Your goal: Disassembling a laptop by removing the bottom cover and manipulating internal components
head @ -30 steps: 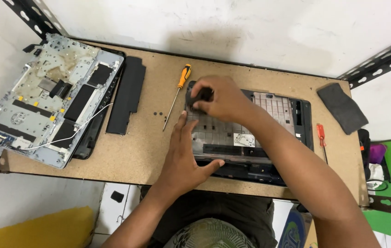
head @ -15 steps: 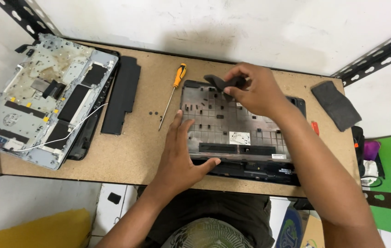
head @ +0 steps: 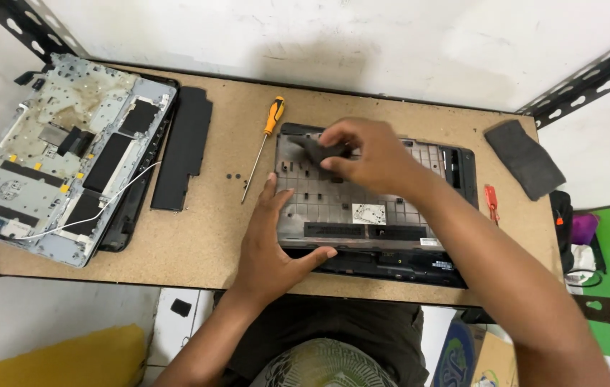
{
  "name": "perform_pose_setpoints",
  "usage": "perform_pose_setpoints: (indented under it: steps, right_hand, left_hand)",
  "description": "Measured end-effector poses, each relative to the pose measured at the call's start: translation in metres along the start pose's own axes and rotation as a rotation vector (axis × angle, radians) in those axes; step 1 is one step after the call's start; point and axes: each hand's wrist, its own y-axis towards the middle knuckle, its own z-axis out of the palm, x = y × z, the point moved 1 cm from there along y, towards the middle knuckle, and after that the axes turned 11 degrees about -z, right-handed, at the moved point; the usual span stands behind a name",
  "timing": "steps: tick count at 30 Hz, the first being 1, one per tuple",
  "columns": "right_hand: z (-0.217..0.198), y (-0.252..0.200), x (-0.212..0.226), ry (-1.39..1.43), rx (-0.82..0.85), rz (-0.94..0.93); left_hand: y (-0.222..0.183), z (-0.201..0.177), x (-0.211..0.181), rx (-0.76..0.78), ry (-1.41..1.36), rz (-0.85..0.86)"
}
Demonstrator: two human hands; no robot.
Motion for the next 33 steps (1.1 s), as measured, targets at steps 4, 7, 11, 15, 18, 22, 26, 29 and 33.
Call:
perform_pose_setpoints:
  steps: [4, 7, 11, 15, 18, 22, 26, 29, 33]
  right_hand:
    - [0.014, 0.012, -0.015, -0.372, 0.109, -0.172]
    - [0.01, 0.017, -0.019, -0.587, 0.059, -0.19]
    - [-0.009, 0.014, -0.028, -0.452, -0.262, -0.276]
    - [-0.055, -0.01, 0.017, -0.406, -0.329, 0.036]
    - [-0.09, -0.048, 0.026, -0.284, -0.42, 0.102]
    - [-0.114, -0.096, 0.013, -0.29, -0.438, 0.16]
    - [-0.112, -0.135, 0.005, -0.232, -0.426, 0.277]
    - [-0.096, -0.157, 0.0, -0.312, -0.405, 0.258]
    - [-0.084, -0.17, 0.005, -0.374, -0.359, 0.235]
  left_hand:
    - [0.0, 0.002, 0.001, -0.014, 0.023, 0.011]
    - [-0.001, 0.002, 0.002, -0.022, 0.016, -0.001]
    - [0.0, 0.003, 0.003, -0.048, 0.008, 0.01]
    - [-0.002, -0.003, 0.004, 0.038, 0.103, -0.008]
    - [-0.003, -0.001, 0.01, -0.008, 0.147, 0.103]
    - [-0.002, -0.001, 0.013, -0.031, 0.151, 0.167]
    - [-0.003, 0.001, 0.016, -0.043, 0.142, 0.193]
    - [-0.005, 0.001, 0.017, -0.066, 0.153, 0.234]
    - [-0.004, 0.003, 0.02, -0.083, 0.146, 0.242]
